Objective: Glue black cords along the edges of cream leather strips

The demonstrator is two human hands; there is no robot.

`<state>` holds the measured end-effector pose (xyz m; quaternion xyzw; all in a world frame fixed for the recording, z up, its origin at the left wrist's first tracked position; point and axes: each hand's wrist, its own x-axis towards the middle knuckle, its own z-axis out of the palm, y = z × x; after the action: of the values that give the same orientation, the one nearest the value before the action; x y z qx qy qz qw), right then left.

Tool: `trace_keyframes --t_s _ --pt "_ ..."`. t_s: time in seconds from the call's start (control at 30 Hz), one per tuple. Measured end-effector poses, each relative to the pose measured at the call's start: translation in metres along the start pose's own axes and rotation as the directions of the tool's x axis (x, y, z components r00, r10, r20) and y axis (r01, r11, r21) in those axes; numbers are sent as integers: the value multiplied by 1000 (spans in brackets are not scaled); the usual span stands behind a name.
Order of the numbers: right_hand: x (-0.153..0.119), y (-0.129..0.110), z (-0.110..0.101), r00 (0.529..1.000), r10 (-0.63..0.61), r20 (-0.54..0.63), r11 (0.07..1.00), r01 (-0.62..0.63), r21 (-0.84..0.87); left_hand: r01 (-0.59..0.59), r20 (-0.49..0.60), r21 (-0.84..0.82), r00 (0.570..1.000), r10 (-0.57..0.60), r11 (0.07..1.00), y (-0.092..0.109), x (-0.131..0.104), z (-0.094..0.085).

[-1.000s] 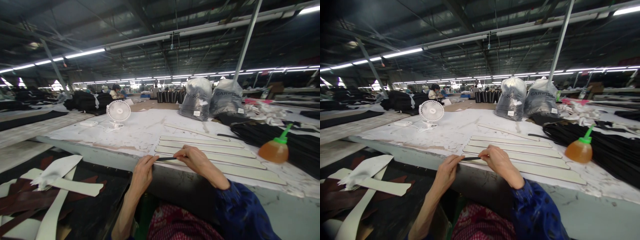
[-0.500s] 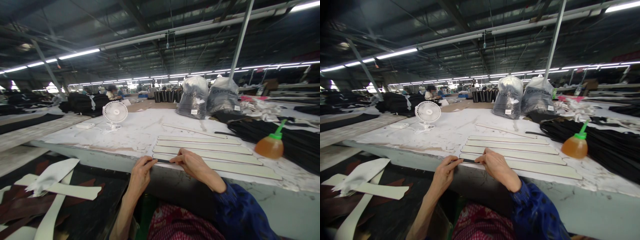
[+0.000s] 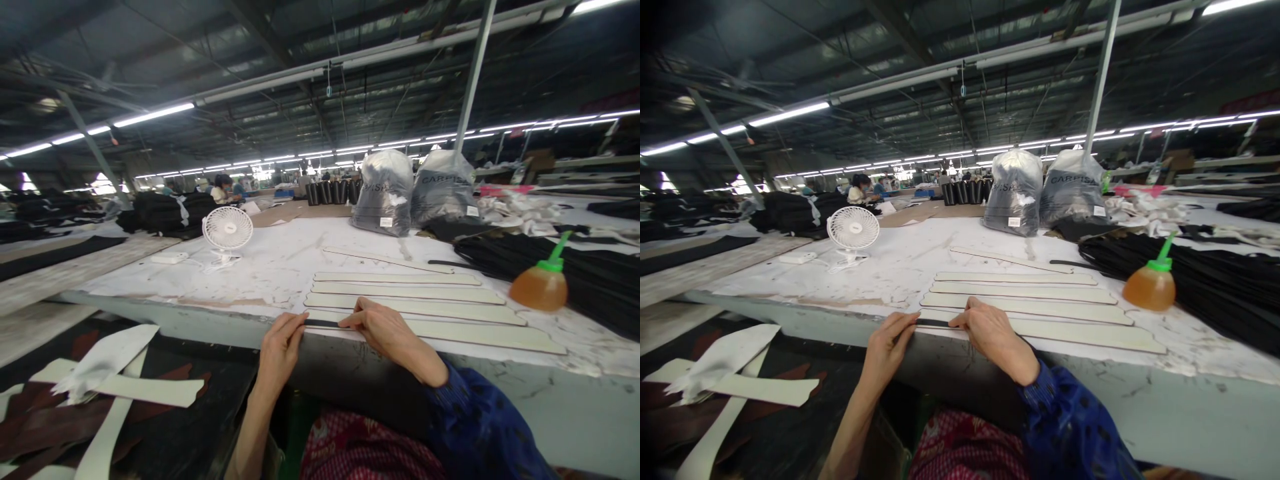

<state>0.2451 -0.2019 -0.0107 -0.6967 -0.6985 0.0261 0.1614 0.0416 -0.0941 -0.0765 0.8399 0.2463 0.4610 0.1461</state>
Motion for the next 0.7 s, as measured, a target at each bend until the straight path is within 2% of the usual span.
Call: trace_keyframes --t_s 0.13,0.33,0.5,0.7 --pt "-1 -1 -1 1000 -1 8 1000 1 -2 62 3 -71 998 -62 996 1 4 -3" --pt "0 0 0 1000 6 4 1000 -6 1 9 23 36 1000 -9 999 2 7 -1" --pt "0 2 2 999 -25 -21 1000 25 -1 -37 6 68 999 37 997 4 5 0" --pt "0 -1 0 1000 -9 3 1000 9 -19 -50 -1 101 999 50 994 5 3 2"
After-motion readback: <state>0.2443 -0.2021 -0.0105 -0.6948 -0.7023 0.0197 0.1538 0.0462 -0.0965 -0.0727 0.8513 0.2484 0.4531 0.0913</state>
